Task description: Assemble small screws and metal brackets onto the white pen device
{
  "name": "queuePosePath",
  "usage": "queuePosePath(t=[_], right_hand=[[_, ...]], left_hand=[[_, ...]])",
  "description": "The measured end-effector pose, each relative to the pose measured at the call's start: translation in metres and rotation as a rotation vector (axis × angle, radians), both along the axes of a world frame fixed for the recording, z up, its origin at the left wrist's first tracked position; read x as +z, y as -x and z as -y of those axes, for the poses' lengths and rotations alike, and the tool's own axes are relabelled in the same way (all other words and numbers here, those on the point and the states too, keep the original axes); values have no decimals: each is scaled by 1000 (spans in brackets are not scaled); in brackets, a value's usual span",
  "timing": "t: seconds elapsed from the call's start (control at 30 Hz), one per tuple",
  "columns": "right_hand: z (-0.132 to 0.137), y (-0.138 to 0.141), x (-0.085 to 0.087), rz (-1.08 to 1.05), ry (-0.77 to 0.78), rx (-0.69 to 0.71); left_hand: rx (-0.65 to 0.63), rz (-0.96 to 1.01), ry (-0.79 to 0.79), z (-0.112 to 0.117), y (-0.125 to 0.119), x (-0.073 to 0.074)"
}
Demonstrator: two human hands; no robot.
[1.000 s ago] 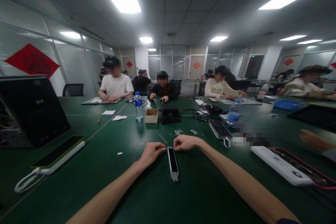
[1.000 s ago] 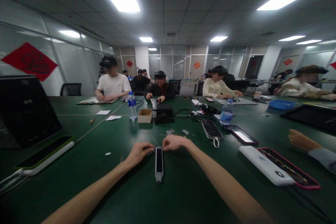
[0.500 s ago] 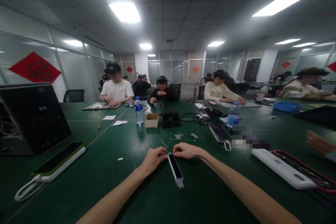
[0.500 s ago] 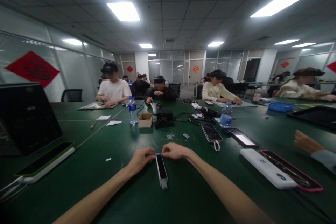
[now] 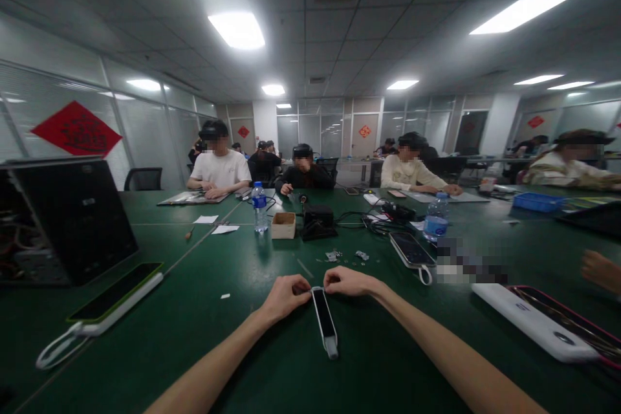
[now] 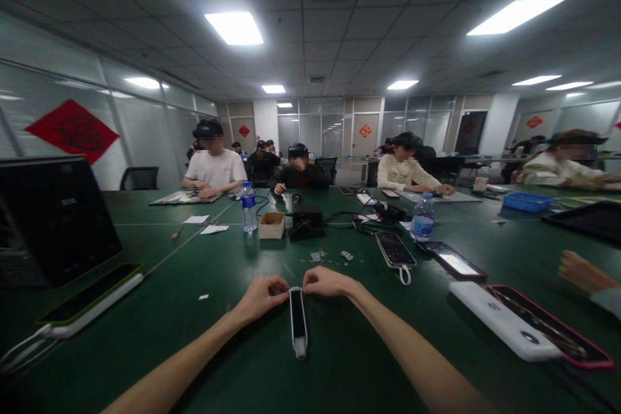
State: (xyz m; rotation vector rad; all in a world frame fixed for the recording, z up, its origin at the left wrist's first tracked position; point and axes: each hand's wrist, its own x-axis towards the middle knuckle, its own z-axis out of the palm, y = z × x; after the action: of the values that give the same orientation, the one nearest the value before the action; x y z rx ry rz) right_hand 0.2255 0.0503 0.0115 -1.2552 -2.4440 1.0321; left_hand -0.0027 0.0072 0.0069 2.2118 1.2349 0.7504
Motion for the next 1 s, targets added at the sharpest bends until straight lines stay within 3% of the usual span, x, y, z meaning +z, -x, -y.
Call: queuePosePath(t=[1.0], right_hand=[[3,-4,-2,-106,-17,-12]], left_hand=[[36,-27,-71,-9,3,-8]])
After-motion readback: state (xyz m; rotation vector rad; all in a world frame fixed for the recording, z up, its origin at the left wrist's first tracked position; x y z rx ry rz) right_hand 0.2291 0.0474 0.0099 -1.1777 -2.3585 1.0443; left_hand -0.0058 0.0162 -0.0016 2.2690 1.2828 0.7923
